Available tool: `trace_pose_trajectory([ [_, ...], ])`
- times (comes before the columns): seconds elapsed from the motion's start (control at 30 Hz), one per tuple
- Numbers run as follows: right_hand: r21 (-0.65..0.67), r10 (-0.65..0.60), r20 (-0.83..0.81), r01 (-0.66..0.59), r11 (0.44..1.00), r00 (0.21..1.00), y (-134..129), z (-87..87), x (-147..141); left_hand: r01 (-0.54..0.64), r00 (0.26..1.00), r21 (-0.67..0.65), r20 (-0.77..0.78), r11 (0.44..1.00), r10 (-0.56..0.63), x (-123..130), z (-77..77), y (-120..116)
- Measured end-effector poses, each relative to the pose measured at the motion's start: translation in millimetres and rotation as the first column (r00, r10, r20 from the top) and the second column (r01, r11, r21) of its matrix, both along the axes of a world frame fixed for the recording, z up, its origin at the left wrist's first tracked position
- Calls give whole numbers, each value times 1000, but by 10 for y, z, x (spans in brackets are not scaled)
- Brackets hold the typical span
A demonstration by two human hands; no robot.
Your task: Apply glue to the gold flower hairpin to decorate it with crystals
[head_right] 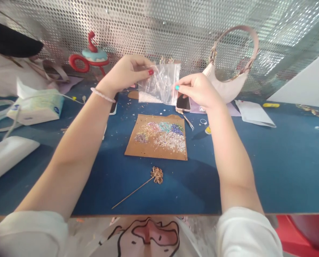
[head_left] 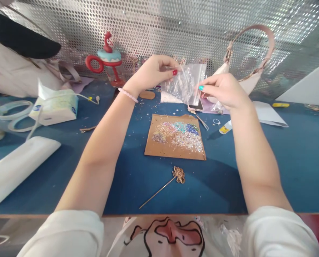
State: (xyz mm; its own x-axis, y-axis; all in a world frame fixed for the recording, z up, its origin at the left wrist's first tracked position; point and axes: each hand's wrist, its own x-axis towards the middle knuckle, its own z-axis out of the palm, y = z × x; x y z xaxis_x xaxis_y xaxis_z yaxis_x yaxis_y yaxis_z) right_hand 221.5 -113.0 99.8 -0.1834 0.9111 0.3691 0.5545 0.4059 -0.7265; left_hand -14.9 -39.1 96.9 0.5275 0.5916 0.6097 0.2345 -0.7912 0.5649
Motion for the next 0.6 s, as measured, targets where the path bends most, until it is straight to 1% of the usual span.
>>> trace_pose_trajectory([
  [0.07,-9,-13,36,14,1000,999,-10,-1,-22,-80,995,50,-56,995,83,-10,0,11],
  [0.17,3,-22,105,22,1000,994,17,-28,-33,-211,974,108,-61,972,218,9,35,-56],
  [0.2,9,-20,132,19,1000,991,32,-41,-36,-237,967,103,-70,966,245,28,60,-107],
  [0.27,8,-8,169,7,1000,986,55,-64,-47,-254,960,90,-101,963,262,84,117,-242],
  [0.3,1,2,178,-2,1000,984,60,-72,-58,-231,958,47,-163,972,236,122,144,-315],
  [0.33,-6,15,182,-14,1000,983,58,-76,-71,-199,943,-44,-282,979,179,163,165,-385],
  [0.37,-10,26,183,-25,1000,983,50,-76,-86,-146,932,-93,-347,985,105,207,177,-446],
  [0.43,-6,35,179,-34,999,983,23,-65,-115,-69,916,-140,-400,988,8,292,177,-531],
  [0.5,8,19,176,-21,1000,984,-5,-48,-137,-101,920,-107,-388,989,52,357,156,-569],
  [0.6,21,-7,183,3,1000,983,-23,-34,-150,-115,933,-121,-355,986,65,401,125,-583],
])
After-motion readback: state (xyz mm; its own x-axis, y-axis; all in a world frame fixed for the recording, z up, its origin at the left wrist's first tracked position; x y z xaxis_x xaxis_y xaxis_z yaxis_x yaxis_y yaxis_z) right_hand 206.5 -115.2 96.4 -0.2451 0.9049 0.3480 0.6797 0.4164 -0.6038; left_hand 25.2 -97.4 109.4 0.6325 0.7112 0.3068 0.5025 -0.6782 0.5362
